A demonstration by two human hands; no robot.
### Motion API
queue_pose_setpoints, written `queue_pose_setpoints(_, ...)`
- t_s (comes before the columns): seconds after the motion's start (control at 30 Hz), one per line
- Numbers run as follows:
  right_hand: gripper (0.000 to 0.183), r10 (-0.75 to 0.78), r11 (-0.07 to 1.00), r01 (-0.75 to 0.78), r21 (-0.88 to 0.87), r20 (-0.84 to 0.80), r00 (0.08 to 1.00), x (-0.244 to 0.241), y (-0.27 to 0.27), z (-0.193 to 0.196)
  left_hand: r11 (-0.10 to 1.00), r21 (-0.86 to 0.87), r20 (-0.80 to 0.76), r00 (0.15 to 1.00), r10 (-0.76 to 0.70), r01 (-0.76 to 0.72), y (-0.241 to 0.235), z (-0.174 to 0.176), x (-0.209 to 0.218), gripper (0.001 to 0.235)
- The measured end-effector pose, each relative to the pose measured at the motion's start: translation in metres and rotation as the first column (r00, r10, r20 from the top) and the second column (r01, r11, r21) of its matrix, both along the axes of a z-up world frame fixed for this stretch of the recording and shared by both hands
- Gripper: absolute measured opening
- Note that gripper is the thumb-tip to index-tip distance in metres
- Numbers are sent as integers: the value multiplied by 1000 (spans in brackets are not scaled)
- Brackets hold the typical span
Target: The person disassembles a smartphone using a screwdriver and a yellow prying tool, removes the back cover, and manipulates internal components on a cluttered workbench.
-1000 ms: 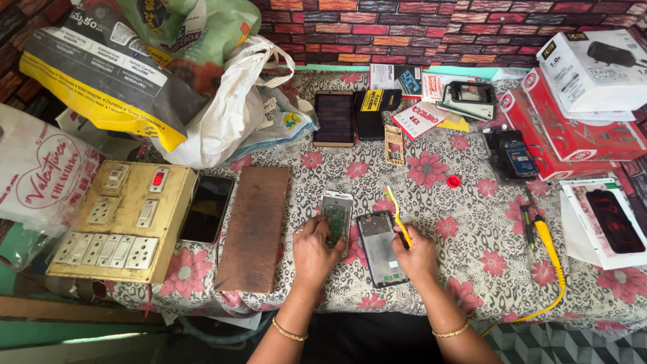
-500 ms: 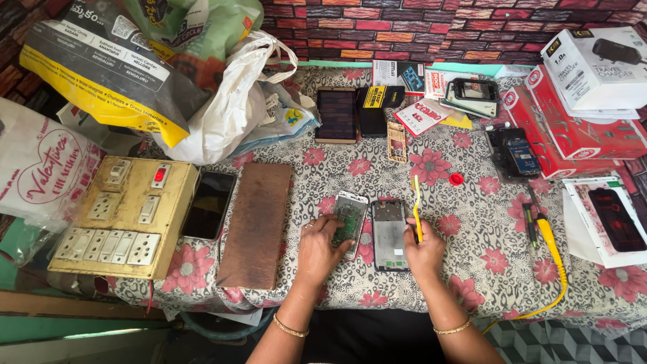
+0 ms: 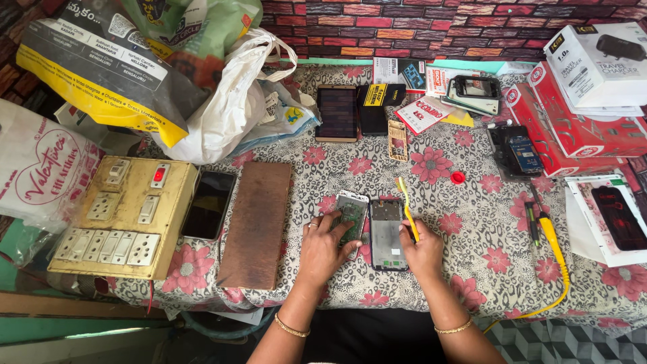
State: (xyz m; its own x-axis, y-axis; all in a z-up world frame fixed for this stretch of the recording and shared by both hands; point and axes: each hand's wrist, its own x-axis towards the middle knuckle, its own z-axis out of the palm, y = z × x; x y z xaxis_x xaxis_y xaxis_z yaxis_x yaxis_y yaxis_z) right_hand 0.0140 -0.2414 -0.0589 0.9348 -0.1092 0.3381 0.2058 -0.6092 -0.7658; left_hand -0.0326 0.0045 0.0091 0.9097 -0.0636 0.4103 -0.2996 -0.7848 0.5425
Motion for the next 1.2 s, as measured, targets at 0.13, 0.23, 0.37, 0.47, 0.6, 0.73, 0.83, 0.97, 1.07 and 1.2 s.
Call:
queue_pose_setpoints(0.13, 17, 5, 1000, -5, 3, 20, 1000, 0, 1, 1, 1000, -10, -60, 998, 17, -17, -1, 1, -1, 58)
queue_pose_setpoints(0.23, 18, -5, 1000, 5, 2, 17, 1000, 1, 1, 0, 998, -36, -51, 998, 41, -43, -2, -1, 1, 56)
queue_pose_setpoints(0.37, 22, -70, 997, 68, -38, -38, 997, 1, 0, -3, 994, -82, -6, 997, 75, -76, -3, -4, 2, 56)
queue_pose_setpoints(0.47, 27, -59, 997, 60, 52, -32, 998, 2, 0, -6, 991, -102, 8, 996, 86, -85, -3, -4, 1, 58)
queue_pose_setpoints(0.6, 27, -57, 998, 57, 36, 6, 998, 2, -2, -8, 990, -114, -10, 997, 82, -82, -1, -4, 2, 58)
queue_pose_setpoints(0.73, 26, -30, 999, 29, 26, 40, 999, 0, -4, -8, 988, -128, -24, 997, 79, -82, -1, -4, 3, 64)
queue_pose_setpoints(0.83, 32, -37, 999, 37, 4, 81, 996, 2, -1, -2, 988, -140, -44, 997, 67, -73, -1, 0, 4, 74)
queue_pose_setpoints(0.97, 56, -74, 992, 75, -105, 9, 997, 0, 3, 6, 989, -117, -76, 994, 83, -92, -3, 4, 4, 82)
queue_pose_setpoints(1.07, 61, -71, 991, 64, -116, -52, 996, 1, 4, 10, 989, -101, -67, 992, 103, -110, -5, 4, 4, 83)
queue_pose_setpoints(1.2, 60, -73, 989, 51, -140, -155, 985, 7, 1, 11, 983, -132, -111, 988, 111, -125, -5, -1, 4, 85)
